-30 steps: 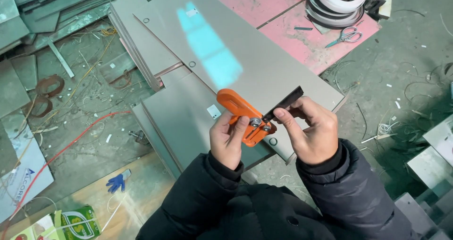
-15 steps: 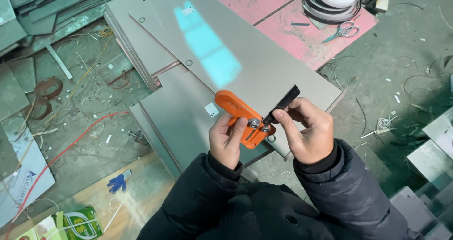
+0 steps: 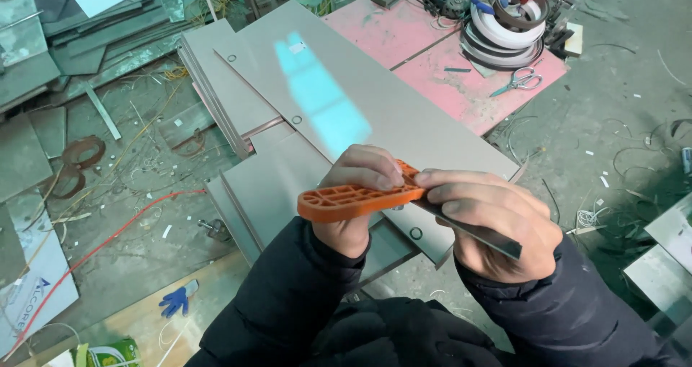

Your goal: The person walks through a workshop while holding a utility knife and a metal ruler. They place the tools on a workbench and then use a pair of scissors to trim the edges of a large, flat sheet of material.

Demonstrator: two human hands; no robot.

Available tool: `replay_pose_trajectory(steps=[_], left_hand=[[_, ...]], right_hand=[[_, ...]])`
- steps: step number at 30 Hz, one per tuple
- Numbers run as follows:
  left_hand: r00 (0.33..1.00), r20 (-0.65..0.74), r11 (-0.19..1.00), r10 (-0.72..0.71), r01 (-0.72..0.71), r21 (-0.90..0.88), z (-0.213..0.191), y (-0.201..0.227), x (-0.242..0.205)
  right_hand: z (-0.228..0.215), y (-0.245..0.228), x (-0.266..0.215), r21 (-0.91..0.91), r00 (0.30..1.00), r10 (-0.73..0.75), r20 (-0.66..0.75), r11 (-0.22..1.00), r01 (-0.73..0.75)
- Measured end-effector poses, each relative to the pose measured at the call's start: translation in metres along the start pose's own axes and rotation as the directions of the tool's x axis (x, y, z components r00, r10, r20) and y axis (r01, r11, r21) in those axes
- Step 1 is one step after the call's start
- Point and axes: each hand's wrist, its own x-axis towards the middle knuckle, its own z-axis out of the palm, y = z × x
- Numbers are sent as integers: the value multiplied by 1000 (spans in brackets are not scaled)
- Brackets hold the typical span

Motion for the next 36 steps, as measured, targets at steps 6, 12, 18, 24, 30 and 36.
replay_pose_trajectory(steps=[6,12,18,24,30,36], left_hand=[[999,18,998,38,-39,53,-6,4,6],[993,60,994,105,-104,-17,-9,6,20],[992,59,993,116,-118,32,-11,3,29],[996,1,996,86,-86,32,-7,-9,24],[996,19,996,87,-88,31,-3,-10,28],[999,-36,997,-30,33,67,4,-4,26]], right_hand=[[-2,5,-2,45,996,-63,62,997,61],[6,8,-7,59,988,-147,-50,987,150],[23,15,-1,-3,973,-159,-167,987,161],[27,17,-5,-71,961,-156,-230,987,143],[17,13,2,-88,993,-77,-89,994,69],[10,14,1,-177,995,100,-6,979,-100]])
